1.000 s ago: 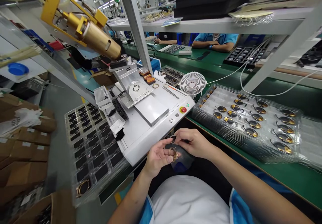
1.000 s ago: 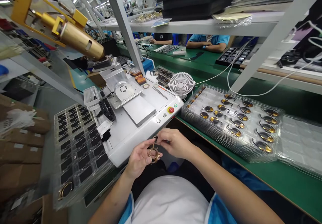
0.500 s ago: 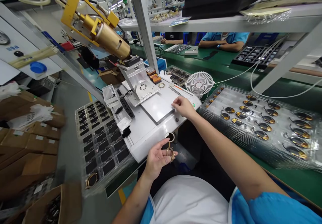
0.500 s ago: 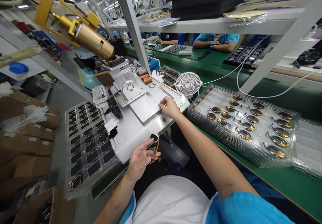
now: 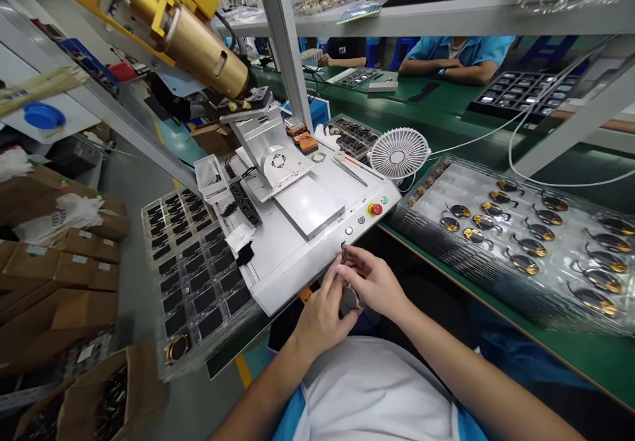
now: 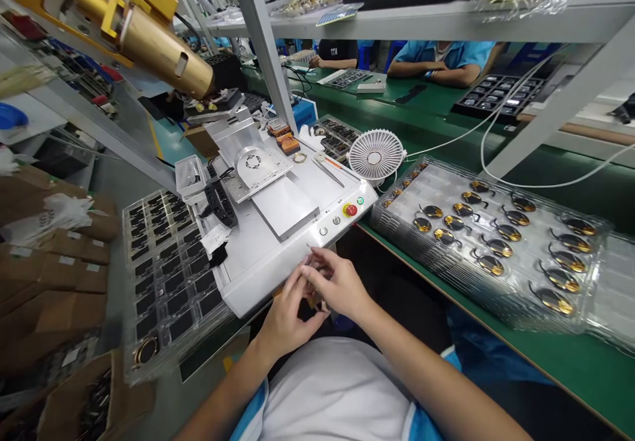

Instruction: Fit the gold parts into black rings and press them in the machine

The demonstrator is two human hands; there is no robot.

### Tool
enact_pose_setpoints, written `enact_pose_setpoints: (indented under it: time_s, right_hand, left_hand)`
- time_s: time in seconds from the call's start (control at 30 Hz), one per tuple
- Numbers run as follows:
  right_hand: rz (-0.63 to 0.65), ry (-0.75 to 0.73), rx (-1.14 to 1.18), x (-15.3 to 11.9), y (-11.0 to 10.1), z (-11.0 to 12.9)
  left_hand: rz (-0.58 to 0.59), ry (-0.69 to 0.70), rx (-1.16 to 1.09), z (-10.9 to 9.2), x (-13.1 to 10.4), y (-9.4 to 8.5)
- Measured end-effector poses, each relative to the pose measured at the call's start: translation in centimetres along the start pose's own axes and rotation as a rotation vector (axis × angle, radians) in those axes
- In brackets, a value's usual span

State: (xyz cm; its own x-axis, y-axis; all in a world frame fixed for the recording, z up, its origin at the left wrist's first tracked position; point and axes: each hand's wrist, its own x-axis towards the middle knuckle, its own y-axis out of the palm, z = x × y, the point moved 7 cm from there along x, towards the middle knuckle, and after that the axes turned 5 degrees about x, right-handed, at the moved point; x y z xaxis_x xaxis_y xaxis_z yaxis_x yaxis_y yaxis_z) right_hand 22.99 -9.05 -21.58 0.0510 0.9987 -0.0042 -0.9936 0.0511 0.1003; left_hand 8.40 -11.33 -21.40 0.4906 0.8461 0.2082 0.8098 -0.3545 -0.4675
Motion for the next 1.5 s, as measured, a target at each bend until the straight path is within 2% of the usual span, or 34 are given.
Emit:
enact_pose_setpoints:
  time_s: [0.07,0.17,0.3,0.4,0.57,0.8,0.93,1.0,1.1,1.2,1.37,1.5]
  right_hand:
    - [-0.059,0.035,0.096,-0.4,-0.1,-0.5]
    - [-0.104,0.086,0.220,0.0,-1.1,-0.5]
    - [-0.065,0.134,0.267,0.0,-2.3,0.2]
    - [-0.067,0.152,0.237,-0.5,-2.6,0.7]
    - [-0.104,0.149,0.181,-0.8,-2.9,1.1]
    - [0.031,0.201,0.304,-1.0,-2.6,0.7]
    - [-0.019,0.223,0.322,-1.5,-2.8,0.4]
    - [-0.033,0.240,0.334,-1.6,-2.9,0.5]
    - [-0.016,0.270,0.355,-1.8,-2.8,0.8]
    - [0.040,0.351,0.380,-2.2,-1.9,0.7]
    - [0.076,0.505,0.512,-3.5,0.6,0.4]
    - [0.009,0.448,0.482,-3.8,1.3,0.9]
  left_hand:
    - [0.042,0.023,0.049,-0.3,0.6,0.9]
    - [0.098,0.027,-0.006,-0.7,1.0,1.6]
    - [0.068,-0.006,-0.192,-1.0,1.0,0.9]
    - [0.065,0.010,-0.242,-1.3,1.1,0.5]
    - [0.129,0.087,-0.123,-2.0,1.2,0.6]
    - [0.141,0.013,-0.005,-0.9,0.9,0.4]
    - [0.182,0.127,0.033,-1.3,0.6,0.5]
    - [0.133,0.116,-0.084,-1.1,0.7,0.1]
    - [0.030,-0.015,-0.437,0.4,1.0,-0.4]
    - [-0.029,-0.101,-0.721,1.6,1.2,-0.1]
    - [-0.070,-0.135,-0.837,2.6,1.0,0.7]
    - [-0.076,-0.079,-0.859,2.8,0.7,0.7]
